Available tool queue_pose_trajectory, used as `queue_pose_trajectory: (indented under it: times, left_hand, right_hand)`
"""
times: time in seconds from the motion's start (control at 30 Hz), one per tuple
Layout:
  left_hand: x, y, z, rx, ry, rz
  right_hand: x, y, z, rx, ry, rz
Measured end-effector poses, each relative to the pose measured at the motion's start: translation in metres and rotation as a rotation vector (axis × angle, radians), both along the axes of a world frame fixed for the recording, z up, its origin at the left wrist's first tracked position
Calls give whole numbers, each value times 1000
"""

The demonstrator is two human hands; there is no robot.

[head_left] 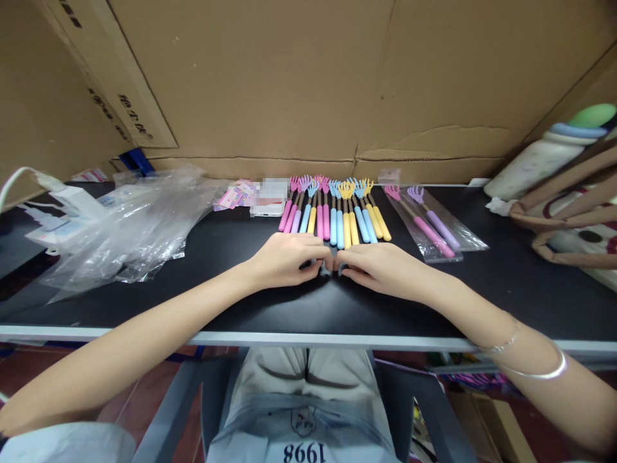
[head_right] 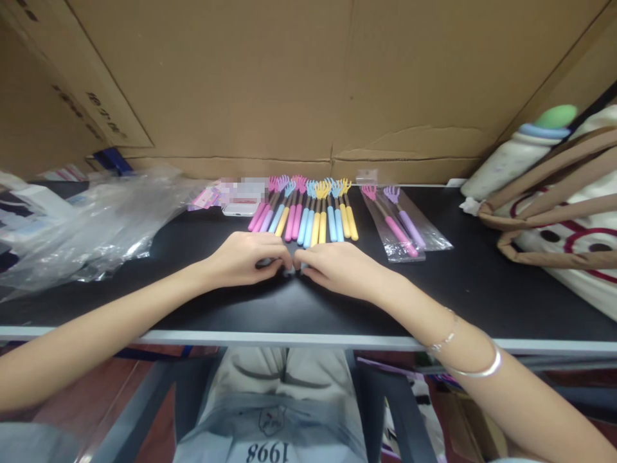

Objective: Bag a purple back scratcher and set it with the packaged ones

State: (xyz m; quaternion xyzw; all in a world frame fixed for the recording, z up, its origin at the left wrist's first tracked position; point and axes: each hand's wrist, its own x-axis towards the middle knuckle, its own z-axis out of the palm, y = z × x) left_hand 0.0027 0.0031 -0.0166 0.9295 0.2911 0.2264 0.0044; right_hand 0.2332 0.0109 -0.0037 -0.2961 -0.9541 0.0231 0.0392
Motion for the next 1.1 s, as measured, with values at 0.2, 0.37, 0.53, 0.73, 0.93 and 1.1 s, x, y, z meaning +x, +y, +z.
queue_pose_trajectory:
  times: [0.2,0.37,0.53,0.73,0.93,1.1]
  left_hand:
    - [-20,7,21,177,19,122]
    - [-59,26,50,333,-5,446]
    - [-119,47,61,252,56,724]
    - [-198,57,48,35,-50,1018]
    - [-237,64,39,50,12,1128]
    - [-249,74,36,6,64,1131]
  right_hand:
    - [-1,-1,3,-39,24,1]
    - [0,-3,3,-31,15,2]
    - [-1,-4,1,7,-20,-5]
    - [-1,-5,2,12,-48,-18]
    - [-1,-5,2,-4,-36,-23]
    - [-1,-4,1,-6,-16,-20]
